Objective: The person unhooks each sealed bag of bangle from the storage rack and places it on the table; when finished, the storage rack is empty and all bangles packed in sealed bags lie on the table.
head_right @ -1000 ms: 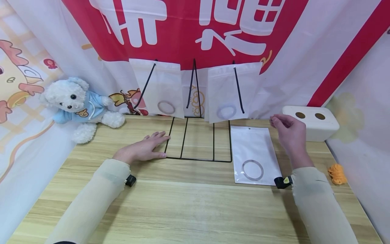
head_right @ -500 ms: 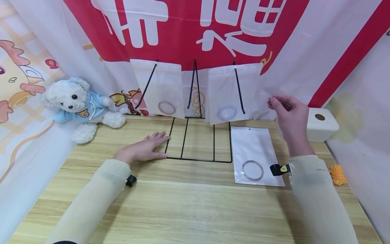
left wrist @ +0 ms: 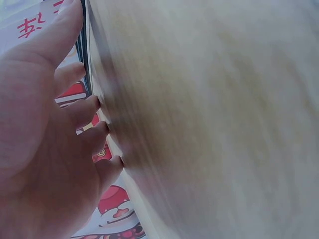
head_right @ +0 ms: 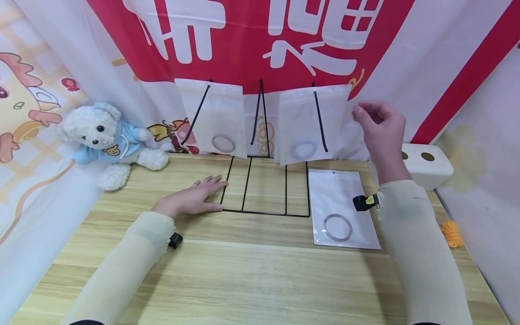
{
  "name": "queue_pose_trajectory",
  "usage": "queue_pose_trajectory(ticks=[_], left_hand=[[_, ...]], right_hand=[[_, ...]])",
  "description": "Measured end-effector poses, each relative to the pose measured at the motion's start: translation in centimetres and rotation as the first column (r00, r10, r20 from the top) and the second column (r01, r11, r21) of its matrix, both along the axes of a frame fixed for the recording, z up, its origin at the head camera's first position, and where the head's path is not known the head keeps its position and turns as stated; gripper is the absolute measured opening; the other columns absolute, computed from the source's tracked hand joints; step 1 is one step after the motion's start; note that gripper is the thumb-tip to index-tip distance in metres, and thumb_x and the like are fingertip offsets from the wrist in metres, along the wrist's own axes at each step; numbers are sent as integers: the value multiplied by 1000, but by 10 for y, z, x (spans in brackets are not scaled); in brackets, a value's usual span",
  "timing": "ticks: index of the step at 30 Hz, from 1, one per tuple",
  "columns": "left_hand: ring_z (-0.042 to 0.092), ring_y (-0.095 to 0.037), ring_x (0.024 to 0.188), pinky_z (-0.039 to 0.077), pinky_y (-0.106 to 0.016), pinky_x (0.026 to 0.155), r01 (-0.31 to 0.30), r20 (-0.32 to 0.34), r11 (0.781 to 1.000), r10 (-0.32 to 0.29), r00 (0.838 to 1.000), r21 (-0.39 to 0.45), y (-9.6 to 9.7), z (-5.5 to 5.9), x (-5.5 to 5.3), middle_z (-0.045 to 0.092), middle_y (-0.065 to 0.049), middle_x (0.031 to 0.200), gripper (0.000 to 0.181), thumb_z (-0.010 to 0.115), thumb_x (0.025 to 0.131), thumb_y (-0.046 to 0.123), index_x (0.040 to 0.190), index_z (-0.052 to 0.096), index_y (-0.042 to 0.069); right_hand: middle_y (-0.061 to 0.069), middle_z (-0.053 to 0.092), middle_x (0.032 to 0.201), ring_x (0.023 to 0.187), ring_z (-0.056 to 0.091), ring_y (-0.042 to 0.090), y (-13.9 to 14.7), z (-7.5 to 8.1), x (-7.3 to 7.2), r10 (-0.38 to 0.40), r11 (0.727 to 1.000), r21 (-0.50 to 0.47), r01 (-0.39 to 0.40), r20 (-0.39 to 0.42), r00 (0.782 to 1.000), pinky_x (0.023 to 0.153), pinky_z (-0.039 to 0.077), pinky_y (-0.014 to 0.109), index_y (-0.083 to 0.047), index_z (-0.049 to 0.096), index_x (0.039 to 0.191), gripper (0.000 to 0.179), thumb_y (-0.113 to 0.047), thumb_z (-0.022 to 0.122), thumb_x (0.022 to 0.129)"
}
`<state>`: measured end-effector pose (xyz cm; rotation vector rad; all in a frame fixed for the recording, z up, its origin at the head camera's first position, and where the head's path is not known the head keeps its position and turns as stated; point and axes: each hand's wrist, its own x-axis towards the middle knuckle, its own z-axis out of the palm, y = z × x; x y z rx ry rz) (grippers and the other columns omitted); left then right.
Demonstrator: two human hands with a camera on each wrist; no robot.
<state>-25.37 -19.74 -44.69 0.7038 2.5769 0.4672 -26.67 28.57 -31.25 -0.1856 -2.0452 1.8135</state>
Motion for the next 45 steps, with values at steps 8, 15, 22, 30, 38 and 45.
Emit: queue_pose_trajectory(ticks=[8, 15, 22, 30, 38, 45], left_hand=[[1, -42, 170, 1, -66, 137, 0, -4, 1000, 0, 1000, -4, -1, -2, 0, 5, -14, 183, 87, 64, 106, 54, 174, 22, 21], [1, -40, 170, 2, -65, 137, -4, -1, 1000, 4, 1000, 0, -1, -2, 0, 5, -13, 184, 86, 64, 106, 54, 174, 23, 22], [0, -39, 170, 1, -65, 137, 1, 1, 1000, -1, 1000, -3, 0, -3, -1, 4, -13, 184, 87, 64, 106, 55, 174, 22, 22], [0, -40, 170, 1, -65, 137, -2, 2, 1000, 2, 1000, 0, 0, -2, 0, 4, -13, 184, 87, 64, 105, 55, 174, 21, 22], [0, -41, 170, 1, -64, 137, -2, 2, 1000, 2, 1000, 7, -1, -1, 1, 4, -14, 183, 87, 64, 106, 54, 174, 22, 21], [0, -42, 170, 0, -66, 137, -1, 1, 1000, 1, 1000, 13, -1, -1, 2, 4, -14, 183, 87, 65, 106, 53, 174, 22, 21]], right_hand=[[-10, 74, 128, 114, 70, 6, -10, 6, -12, -24, 996, 81, 23, 12, 1000, 107, 57, 19, -22, 74, 137, 49, -45, 82, 94], [-11, 72, 127, 113, 68, 6, -12, 9, -21, -16, 995, 100, 13, 28, 999, 105, 57, 19, -24, 73, 137, 49, -47, 82, 94], [-11, 72, 123, 110, 69, 6, -14, 9, -26, -15, 998, 69, 13, 28, 999, 111, 56, 24, -25, 75, 134, 47, -48, 82, 93], [-9, 73, 122, 110, 71, 8, -16, 6, -24, -10, 1000, 1, 10, 12, 1000, 111, 56, 22, -22, 76, 131, 47, -46, 85, 91], [-8, 73, 122, 109, 70, 9, -17, 4, -22, 3, 1000, -29, -4, -9, 1000, 107, 57, 21, -21, 76, 130, 48, -46, 86, 90], [-8, 73, 120, 109, 69, 9, -16, 5, -22, 7, 999, -32, -7, 9, 1000, 109, 56, 23, -22, 76, 130, 51, -49, 87, 88]])
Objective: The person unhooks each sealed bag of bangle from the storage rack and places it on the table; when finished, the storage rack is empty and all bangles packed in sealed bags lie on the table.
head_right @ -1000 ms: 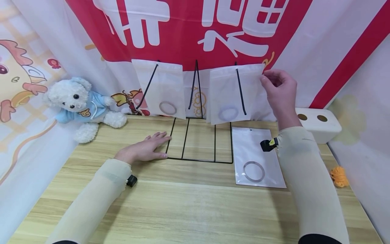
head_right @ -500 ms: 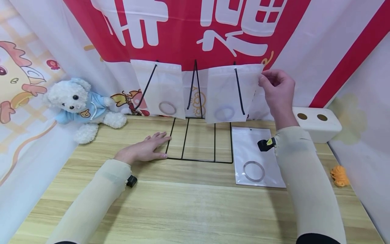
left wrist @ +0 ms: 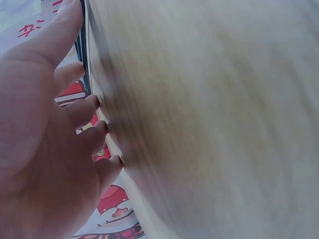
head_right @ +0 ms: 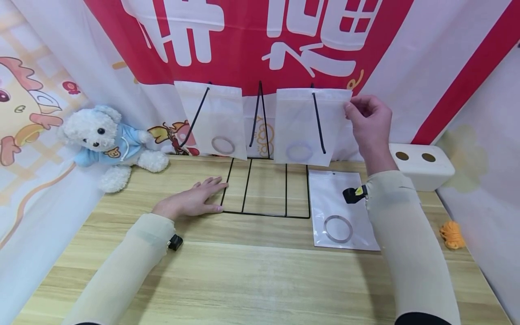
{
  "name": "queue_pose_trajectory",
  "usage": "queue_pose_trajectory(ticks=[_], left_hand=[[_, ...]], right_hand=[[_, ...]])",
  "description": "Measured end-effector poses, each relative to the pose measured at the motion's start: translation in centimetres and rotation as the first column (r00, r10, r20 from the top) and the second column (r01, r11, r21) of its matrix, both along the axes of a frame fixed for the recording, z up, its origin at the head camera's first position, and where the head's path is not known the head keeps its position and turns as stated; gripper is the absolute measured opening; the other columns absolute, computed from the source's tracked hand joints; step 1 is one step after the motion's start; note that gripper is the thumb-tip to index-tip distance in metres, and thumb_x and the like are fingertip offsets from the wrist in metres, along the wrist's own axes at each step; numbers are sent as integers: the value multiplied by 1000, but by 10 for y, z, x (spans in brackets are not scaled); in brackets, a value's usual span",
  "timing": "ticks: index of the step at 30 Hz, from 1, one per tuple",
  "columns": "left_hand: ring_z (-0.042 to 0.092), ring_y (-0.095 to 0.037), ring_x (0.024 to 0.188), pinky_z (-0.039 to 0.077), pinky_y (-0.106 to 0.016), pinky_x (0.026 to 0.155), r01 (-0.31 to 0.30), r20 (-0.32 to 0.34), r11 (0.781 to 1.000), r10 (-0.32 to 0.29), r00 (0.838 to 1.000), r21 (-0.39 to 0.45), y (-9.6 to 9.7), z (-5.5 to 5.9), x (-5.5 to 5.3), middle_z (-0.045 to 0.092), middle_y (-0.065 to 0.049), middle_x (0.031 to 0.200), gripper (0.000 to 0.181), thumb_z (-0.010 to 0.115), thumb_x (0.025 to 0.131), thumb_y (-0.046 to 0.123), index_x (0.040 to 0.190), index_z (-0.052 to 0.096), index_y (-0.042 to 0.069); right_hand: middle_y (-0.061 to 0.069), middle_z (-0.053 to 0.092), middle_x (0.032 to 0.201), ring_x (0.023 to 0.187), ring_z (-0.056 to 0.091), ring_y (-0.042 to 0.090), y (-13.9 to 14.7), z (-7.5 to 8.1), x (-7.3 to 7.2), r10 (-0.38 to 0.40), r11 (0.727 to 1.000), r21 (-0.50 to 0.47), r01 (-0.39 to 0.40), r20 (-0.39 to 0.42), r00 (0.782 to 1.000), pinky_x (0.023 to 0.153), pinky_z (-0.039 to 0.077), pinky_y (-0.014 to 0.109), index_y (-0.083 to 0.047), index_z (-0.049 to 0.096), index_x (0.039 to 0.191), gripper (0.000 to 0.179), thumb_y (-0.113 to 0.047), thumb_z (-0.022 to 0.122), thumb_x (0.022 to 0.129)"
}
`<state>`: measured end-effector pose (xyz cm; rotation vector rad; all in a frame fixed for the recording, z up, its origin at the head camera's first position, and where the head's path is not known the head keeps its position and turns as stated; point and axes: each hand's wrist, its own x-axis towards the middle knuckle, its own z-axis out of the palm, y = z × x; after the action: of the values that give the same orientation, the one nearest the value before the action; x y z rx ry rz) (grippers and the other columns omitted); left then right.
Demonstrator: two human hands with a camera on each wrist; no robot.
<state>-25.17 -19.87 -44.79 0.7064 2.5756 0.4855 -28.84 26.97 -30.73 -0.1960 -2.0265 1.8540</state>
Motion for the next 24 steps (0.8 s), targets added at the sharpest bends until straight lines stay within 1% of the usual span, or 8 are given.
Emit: queue_pose_trajectory(ticks=[5, 10, 13, 16, 20, 24], left_hand=[[0, -43, 170, 0, -67, 136, 3, -2, 1000, -3, 1000, 0, -1, -2, -1, 4, -15, 183, 87, 64, 106, 53, 174, 22, 21], [0, -41, 170, 0, -65, 137, 2, 1, 1000, -2, 1000, -4, 0, -1, 0, 5, -13, 184, 86, 64, 106, 53, 174, 22, 22], [0, -41, 170, 0, -65, 137, 3, 0, 1000, -3, 1000, -5, 0, -1, -1, 4, -14, 184, 87, 64, 106, 53, 174, 22, 22], [0, -42, 170, 1, -66, 136, 5, -2, 1000, -5, 1000, -3, -1, -2, -1, 5, -15, 183, 87, 64, 106, 53, 174, 22, 21], [0, -41, 170, 0, -65, 137, 2, 1, 1000, -2, 1000, -2, -1, -2, -1, 5, -14, 184, 87, 64, 106, 54, 174, 22, 22], [0, -41, 170, 1, -65, 137, 5, -2, 1000, -5, 1000, -4, -1, -1, -1, 5, -14, 183, 86, 64, 106, 53, 174, 22, 21]], right_hand=[[-8, 74, 119, 109, 70, 9, 2, -1, 0, 8, 1000, -7, -8, 6, 1000, 109, 56, 22, -21, 77, 128, 53, -50, 87, 86], [-7, 76, 121, 108, 72, 9, 5, -1, 1, 10, 1000, -7, -10, -13, 1000, 111, 56, 22, -20, 78, 128, 53, -49, 88, 84], [-5, 78, 124, 109, 74, 9, 5, 0, 2, 20, 999, -35, -21, -26, 999, 115, 54, 25, -19, 78, 128, 56, -48, 89, 82], [-2, 78, 129, 113, 75, 12, 5, 2, 3, 33, 997, -75, -35, -37, 999, 117, 53, 27, -20, 77, 130, 58, -47, 91, 81], [-2, 79, 130, 118, 75, 13, 4, 3, 4, 43, 995, -90, -47, -42, 998, 113, 54, 24, -20, 77, 133, 60, -46, 91, 80], [-1, 80, 126, 116, 76, 13, 3, 4, 4, 49, 994, -99, -53, -43, 998, 109, 57, 21, -20, 78, 132, 60, -45, 91, 79]])
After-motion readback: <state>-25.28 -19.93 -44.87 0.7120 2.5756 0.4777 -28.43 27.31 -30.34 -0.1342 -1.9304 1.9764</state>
